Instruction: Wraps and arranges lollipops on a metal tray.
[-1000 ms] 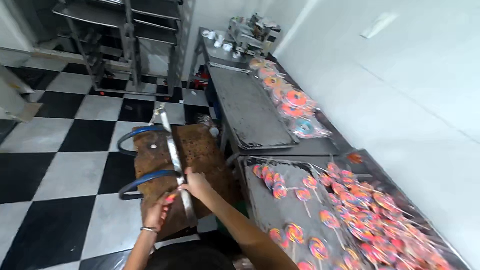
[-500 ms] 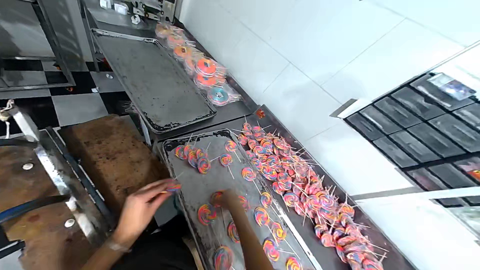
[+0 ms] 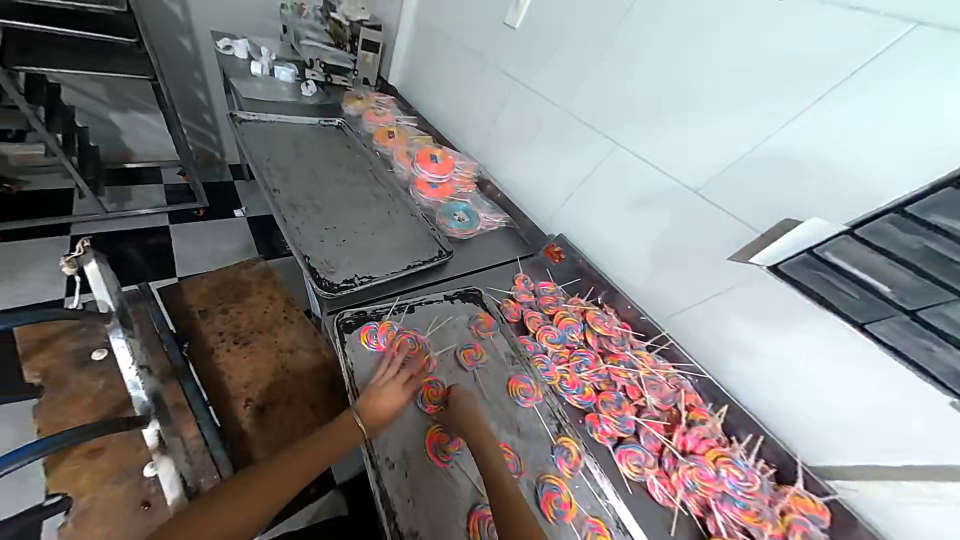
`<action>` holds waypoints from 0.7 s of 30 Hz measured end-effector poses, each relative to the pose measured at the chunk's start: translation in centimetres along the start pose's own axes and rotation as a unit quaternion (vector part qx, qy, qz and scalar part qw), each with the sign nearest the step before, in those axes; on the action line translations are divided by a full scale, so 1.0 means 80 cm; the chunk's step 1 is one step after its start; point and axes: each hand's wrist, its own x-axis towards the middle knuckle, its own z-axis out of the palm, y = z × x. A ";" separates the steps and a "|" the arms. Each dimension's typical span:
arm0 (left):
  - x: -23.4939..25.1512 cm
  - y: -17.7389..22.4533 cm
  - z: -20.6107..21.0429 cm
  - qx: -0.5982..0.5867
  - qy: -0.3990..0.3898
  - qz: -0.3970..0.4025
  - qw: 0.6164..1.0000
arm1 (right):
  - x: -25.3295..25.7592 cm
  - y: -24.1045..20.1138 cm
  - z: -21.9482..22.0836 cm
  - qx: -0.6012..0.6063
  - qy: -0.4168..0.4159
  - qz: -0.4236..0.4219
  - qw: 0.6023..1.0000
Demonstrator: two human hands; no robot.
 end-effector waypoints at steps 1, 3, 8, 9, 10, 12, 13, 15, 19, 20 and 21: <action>-0.011 0.002 0.000 0.002 0.006 0.033 0.999 | 0.002 0.003 0.004 0.004 0.005 -0.024 1.000; -0.040 0.006 0.003 -0.011 0.026 0.091 0.995 | 0.006 0.007 0.017 0.005 0.016 -0.074 0.997; -0.099 0.059 0.038 -0.061 -0.080 0.258 0.961 | 0.006 -0.003 0.020 -0.051 0.004 -0.149 0.987; -0.101 0.072 0.050 -0.070 -0.139 0.213 0.965 | 0.009 -0.005 0.018 -0.045 -0.006 -0.161 0.986; -0.100 0.082 0.060 -0.075 -0.190 0.159 0.966 | 0.013 -0.004 0.015 -0.041 -0.011 -0.173 0.984; -0.099 0.091 0.065 -0.076 -0.246 0.101 0.961 | 0.023 0.000 0.006 -0.052 0.007 -0.196 0.979; -0.103 0.092 0.061 -0.083 -0.249 0.100 0.960 | 0.024 0.003 -0.001 -0.075 0.020 -0.200 0.977; -0.114 0.086 0.041 -0.105 -0.208 0.113 0.966 | 0.017 0.010 -0.014 -0.120 0.063 -0.223 0.965; -0.114 0.040 -0.045 0.109 0.175 0.146 0.968 | -0.040 -0.003 -0.037 -0.025 0.099 -0.351 0.931; -0.116 0.029 -0.074 0.105 0.182 0.136 0.968 | -0.060 -0.015 -0.037 -0.005 0.096 -0.385 0.918; -0.125 0.024 -0.096 0.037 0.167 0.110 0.979 | -0.079 -0.028 -0.034 -0.019 0.102 -0.423 0.900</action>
